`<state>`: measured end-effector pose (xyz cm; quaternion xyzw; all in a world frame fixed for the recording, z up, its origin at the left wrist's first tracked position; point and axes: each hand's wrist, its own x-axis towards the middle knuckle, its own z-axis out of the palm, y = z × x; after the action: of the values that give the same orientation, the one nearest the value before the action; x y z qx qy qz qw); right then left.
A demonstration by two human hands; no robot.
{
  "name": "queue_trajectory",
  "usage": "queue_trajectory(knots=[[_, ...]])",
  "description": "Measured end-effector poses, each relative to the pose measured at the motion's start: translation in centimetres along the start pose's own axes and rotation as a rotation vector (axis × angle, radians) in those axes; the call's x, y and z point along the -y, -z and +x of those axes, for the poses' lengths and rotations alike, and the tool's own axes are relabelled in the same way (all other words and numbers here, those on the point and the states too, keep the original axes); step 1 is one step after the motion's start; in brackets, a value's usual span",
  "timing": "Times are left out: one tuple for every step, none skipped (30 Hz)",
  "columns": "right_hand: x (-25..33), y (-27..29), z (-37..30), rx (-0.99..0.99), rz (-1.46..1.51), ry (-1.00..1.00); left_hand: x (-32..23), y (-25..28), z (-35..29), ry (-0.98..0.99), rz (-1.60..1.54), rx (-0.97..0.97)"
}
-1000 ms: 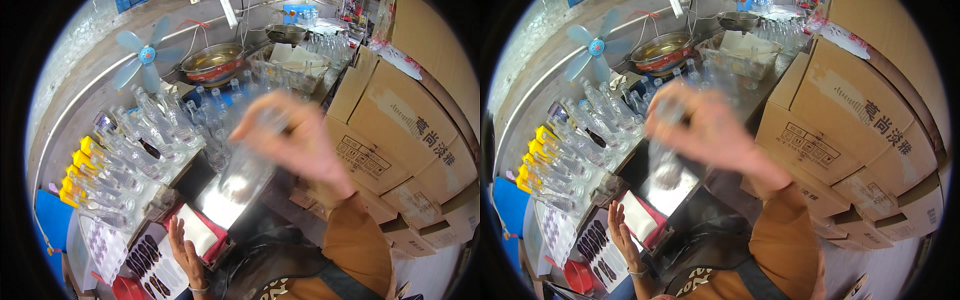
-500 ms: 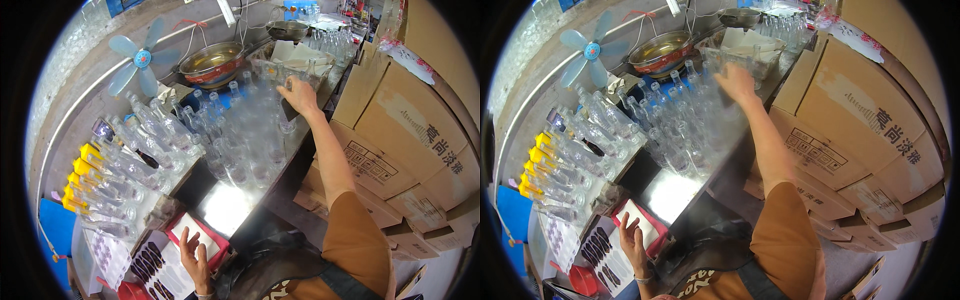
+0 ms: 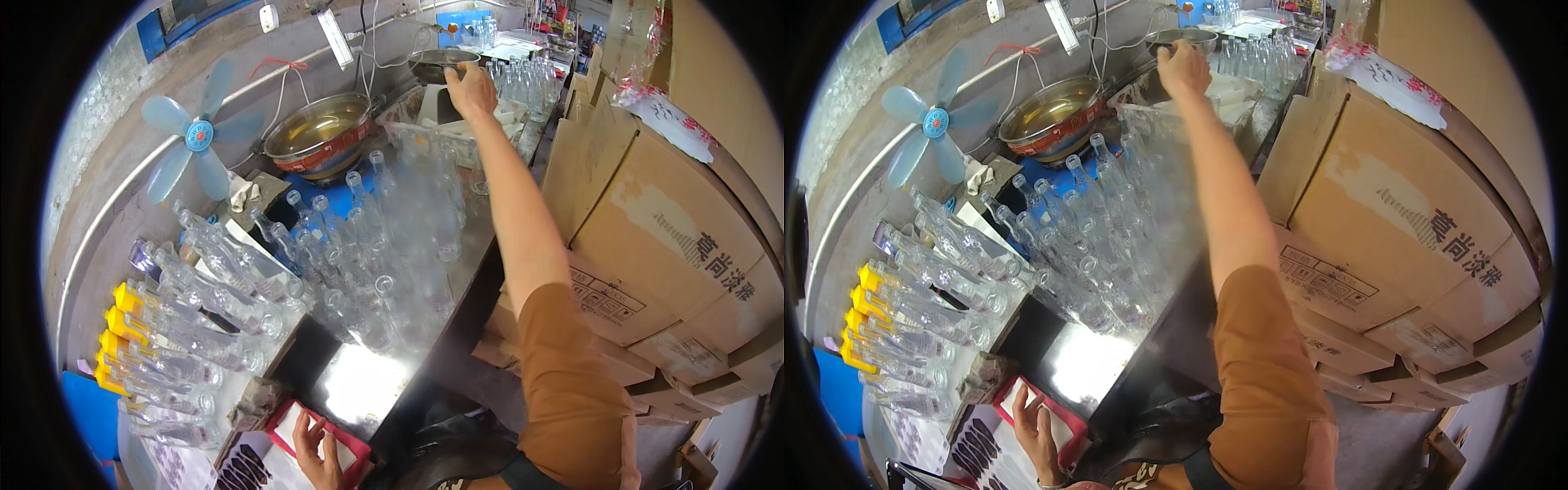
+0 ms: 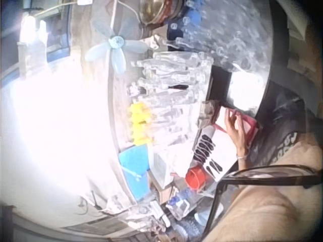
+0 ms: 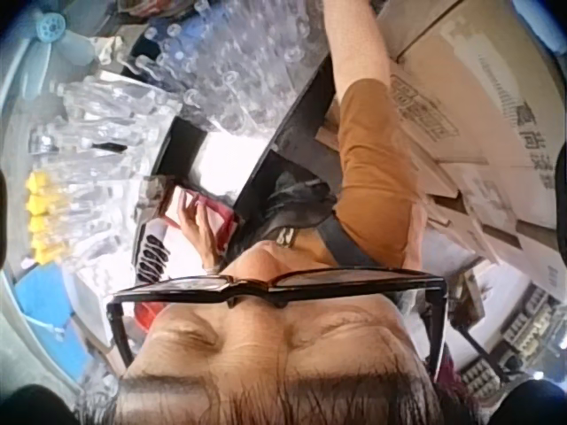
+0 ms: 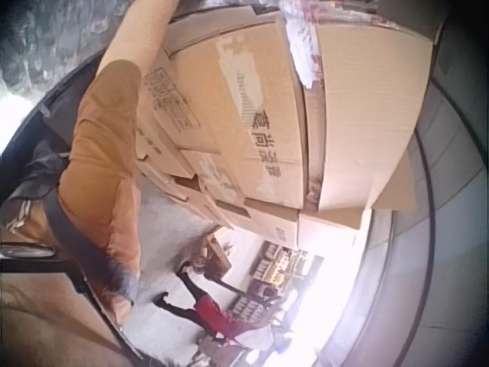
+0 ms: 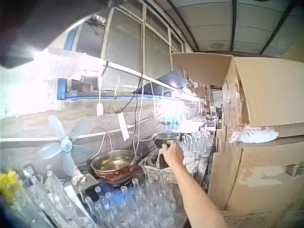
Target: The person repeatedly picks up clear plastic bottles, applies a label to each bottle using a handheld applicator, and places the labeled bottles aside. The process is repeated for multiple bottles in a continuous sequence.
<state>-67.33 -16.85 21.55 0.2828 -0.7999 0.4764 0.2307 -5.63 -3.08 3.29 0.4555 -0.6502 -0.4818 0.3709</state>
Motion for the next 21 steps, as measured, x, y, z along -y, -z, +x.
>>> queue_trajectory(knots=[[-0.2,-0.7,0.7,0.027,-0.110,-0.023,0.0,0.3,-0.2,0.008,0.012,-0.021],[-0.9,-0.9,1.1,0.167,-0.177,-0.106,0.2,0.8,-0.5,0.017,0.007,-0.041],[-2.8,-1.3,1.9,0.277,-0.282,-0.116,0.5,1.0,-0.6,0.030,0.003,-0.051],[-5.2,-2.1,1.7,0.263,-0.441,-0.101,0.8,1.0,-0.7,0.044,0.000,-0.054],[-8.0,-2.6,2.4,0.387,-0.514,-0.175,1.0,1.0,-0.6,0.058,-0.004,-0.052],[-14.8,-2.1,5.7,0.528,-0.743,-0.141,1.9,0.0,0.3,0.025,-0.037,0.012],[-13.6,-3.3,3.5,0.517,-0.651,-0.171,1.3,0.3,-0.1,0.036,-0.014,-0.013],[-12.7,-3.8,0.9,0.505,-0.562,-0.205,0.6,0.4,-0.3,0.047,0.008,-0.034],[-11.4,-3.6,-1.0,0.478,-0.482,-0.241,0.0,0.6,-0.7,0.050,0.019,-0.046],[-10.8,-3.3,-1.4,0.472,-0.458,-0.244,0.3,0.6,-0.6,0.027,-0.019,-0.048],[-10.4,-2.7,-1.5,0.470,-0.468,-0.253,0.4,0.5,-0.7,0.008,-0.017,-0.037],[-10.0,-2.0,-1.5,0.463,-0.477,-0.258,0.4,0.4,-0.6,-0.014,-0.018,-0.029],[-9.5,-1.3,-1.3,0.458,-0.486,-0.262,0.4,0.3,-0.6,-0.036,-0.019,-0.022],[-9.4,-0.4,-0.3,0.413,-0.446,-0.227,0.3,0.3,-0.7,-0.038,-0.011,-0.024],[-9.2,0.6,0.8,0.365,-0.409,-0.190,0.3,0.1,-0.7,-0.044,-0.014,-0.009],[-6.7,1.6,0.6,0.321,-0.392,-0.159,0.1,0.4,-1.2,-0.035,0.000,-0.012],[-4.4,3.0,0.7,0.242,-0.332,-0.058,-0.1,0.6,-1.5,-0.025,0.013,-0.015],[-1.8,5.0,1.0,0.175,-0.320,0.050,-0.2,0.6,-1.7,-0.029,0.026,-0.017],[0.9,7.0,0.8,0.152,-0.303,0.154,-0.8,0.9,-1.9,-0.031,0.056,-0.014],[3.0,9.0,0.4,0.060,-0.256,0.271,-1.2,0.9,-2.0,-0.046,0.053,-0.011],[5.1,11.1,-0.2,-0.006,-0.228,0.407,-1.4,1.1,-2.1,-0.053,0.055,-0.018]])
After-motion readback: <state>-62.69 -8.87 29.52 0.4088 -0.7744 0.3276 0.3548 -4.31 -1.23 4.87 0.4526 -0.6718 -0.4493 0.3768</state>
